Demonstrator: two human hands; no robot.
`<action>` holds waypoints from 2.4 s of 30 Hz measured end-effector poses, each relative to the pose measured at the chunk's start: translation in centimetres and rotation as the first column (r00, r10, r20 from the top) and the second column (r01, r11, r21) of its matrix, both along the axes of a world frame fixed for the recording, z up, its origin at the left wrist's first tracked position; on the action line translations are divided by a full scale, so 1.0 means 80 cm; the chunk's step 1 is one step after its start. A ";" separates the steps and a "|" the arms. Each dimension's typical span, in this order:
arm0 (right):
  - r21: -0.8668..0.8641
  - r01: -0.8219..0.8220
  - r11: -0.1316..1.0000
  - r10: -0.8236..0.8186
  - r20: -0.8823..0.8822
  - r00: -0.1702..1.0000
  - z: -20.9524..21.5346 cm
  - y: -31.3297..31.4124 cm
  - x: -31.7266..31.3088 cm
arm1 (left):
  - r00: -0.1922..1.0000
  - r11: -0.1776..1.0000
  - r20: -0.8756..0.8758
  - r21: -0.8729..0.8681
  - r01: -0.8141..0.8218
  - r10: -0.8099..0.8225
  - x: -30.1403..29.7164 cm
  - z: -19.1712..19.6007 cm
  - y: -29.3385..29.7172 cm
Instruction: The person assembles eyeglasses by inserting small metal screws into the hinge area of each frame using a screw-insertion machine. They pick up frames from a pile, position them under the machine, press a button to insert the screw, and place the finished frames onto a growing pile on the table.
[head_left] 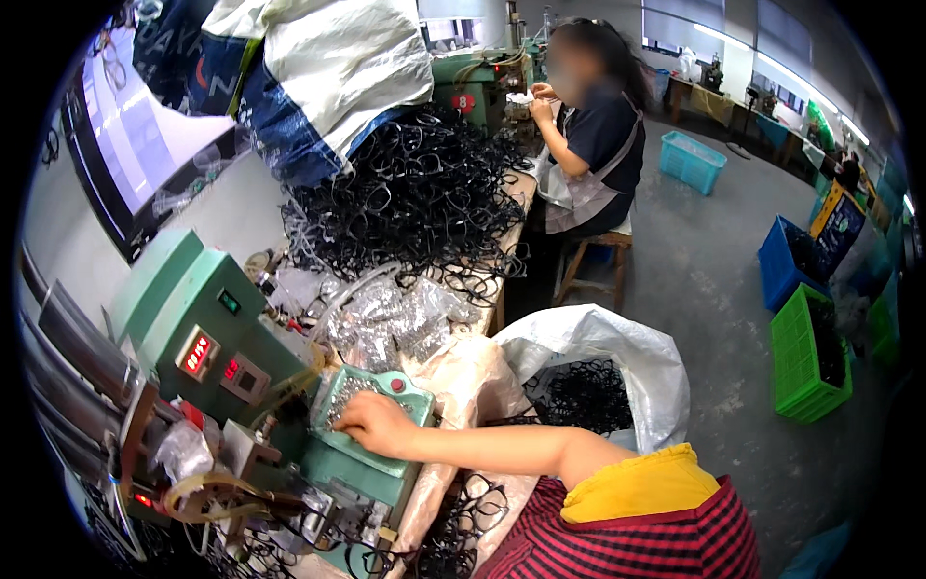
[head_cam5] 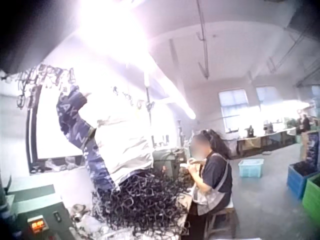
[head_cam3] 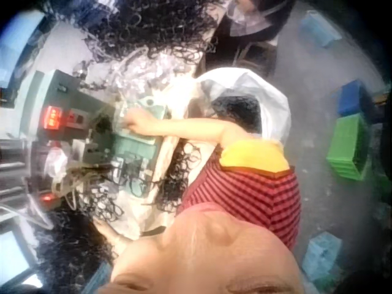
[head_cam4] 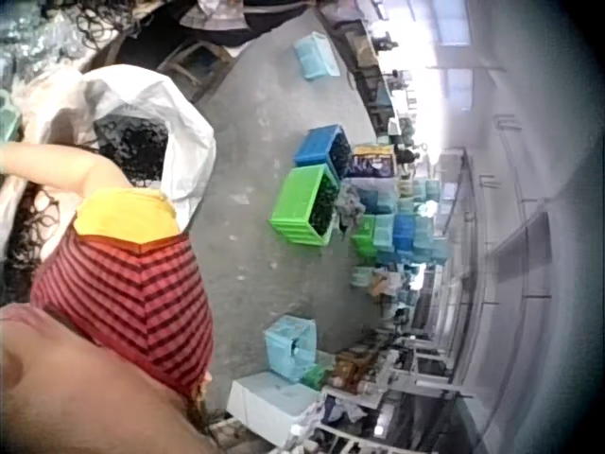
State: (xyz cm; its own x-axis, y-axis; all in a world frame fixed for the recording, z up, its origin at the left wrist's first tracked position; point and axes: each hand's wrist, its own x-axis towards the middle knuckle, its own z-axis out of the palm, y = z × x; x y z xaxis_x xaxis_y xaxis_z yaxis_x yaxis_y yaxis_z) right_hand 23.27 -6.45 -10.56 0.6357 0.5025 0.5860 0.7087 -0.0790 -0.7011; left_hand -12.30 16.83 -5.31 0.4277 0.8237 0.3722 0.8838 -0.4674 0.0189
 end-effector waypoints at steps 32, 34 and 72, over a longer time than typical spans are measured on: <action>0.492 -0.378 0.784 0.620 -0.634 0.462 0.120 0.042 -0.109 | -0.134 0.622 0.885 0.415 0.664 -0.446 0.127 0.118 -0.131; 0.452 -0.382 0.806 0.591 -0.653 0.475 0.120 0.038 -0.110 | -0.138 0.630 0.888 0.413 0.657 -0.438 0.128 0.120 -0.136; -0.379 0.328 0.865 -0.091 0.525 0.846 -0.011 0.063 0.016 | 0.426 0.537 0.466 0.132 0.833 -0.775 0.109 0.053 -0.204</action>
State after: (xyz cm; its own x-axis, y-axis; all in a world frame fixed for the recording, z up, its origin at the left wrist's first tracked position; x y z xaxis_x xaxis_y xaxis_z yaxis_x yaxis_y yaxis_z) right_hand 24.58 -1.42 -11.48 0.4569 0.6658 0.5899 0.8682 -0.4782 -0.1327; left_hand -3.56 0.55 -1.06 0.7372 0.2345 0.6337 -0.0191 -0.9303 0.3664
